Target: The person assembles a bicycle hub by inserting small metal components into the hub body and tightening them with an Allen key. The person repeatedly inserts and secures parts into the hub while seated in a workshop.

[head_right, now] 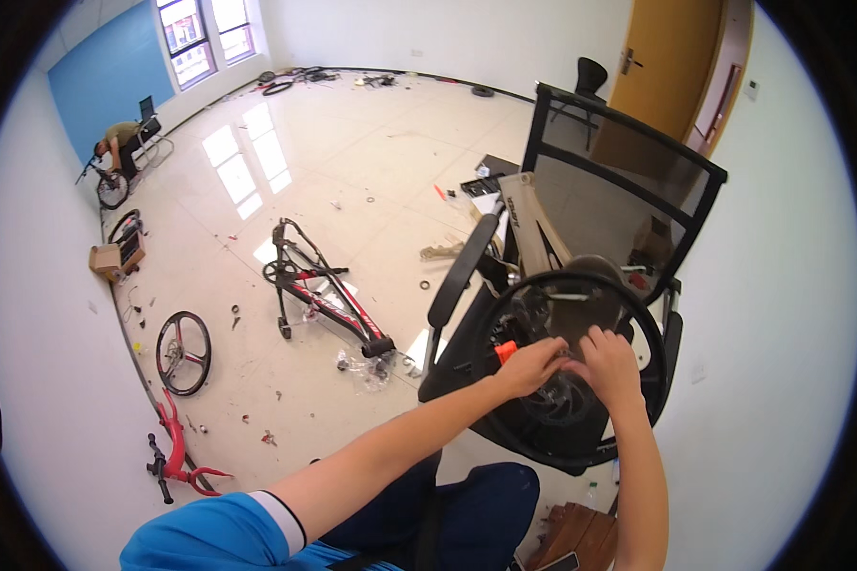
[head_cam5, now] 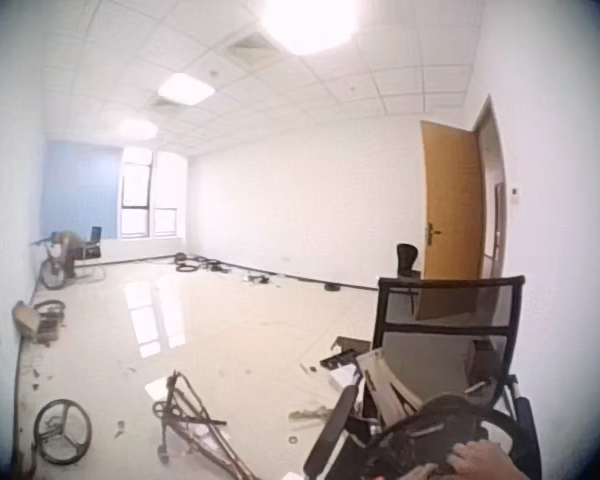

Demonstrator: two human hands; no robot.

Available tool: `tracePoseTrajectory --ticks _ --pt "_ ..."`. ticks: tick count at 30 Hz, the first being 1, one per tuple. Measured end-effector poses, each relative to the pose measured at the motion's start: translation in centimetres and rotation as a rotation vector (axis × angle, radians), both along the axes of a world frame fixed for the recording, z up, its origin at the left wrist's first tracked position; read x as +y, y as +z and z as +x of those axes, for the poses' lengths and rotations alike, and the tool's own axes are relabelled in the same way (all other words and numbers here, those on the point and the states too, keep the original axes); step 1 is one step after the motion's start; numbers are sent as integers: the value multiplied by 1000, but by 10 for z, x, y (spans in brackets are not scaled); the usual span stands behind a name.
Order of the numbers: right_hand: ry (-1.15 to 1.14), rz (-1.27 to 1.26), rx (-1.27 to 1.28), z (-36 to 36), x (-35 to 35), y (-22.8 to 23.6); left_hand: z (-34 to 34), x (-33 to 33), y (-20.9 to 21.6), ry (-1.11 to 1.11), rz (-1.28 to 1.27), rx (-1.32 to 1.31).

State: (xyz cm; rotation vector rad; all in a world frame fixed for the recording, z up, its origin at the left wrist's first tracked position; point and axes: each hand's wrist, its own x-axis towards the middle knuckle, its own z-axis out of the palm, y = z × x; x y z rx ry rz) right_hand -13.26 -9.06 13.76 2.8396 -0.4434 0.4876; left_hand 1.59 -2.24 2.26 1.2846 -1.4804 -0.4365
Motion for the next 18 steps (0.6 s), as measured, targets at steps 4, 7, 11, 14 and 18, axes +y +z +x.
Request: tracePoseTrajectory --ticks 4,7,11,14,18 --pt "-56 16 -111 -18 -2 -20 -7 -12 -12 -2 -6 71" --pt "-133 39 -230 -29 9 -38 -8 -12 -18 5 -61 134" --pt "-268 52 -360 -38 28 -52 -11 -17 -17 56 -27 112" --pt "-441 116 -471 -41 47 -62 -16 -15 -13 103 -71 79" --pt "-569 189 -637 -45 64 -90 -20 -10 0 116 14 68"
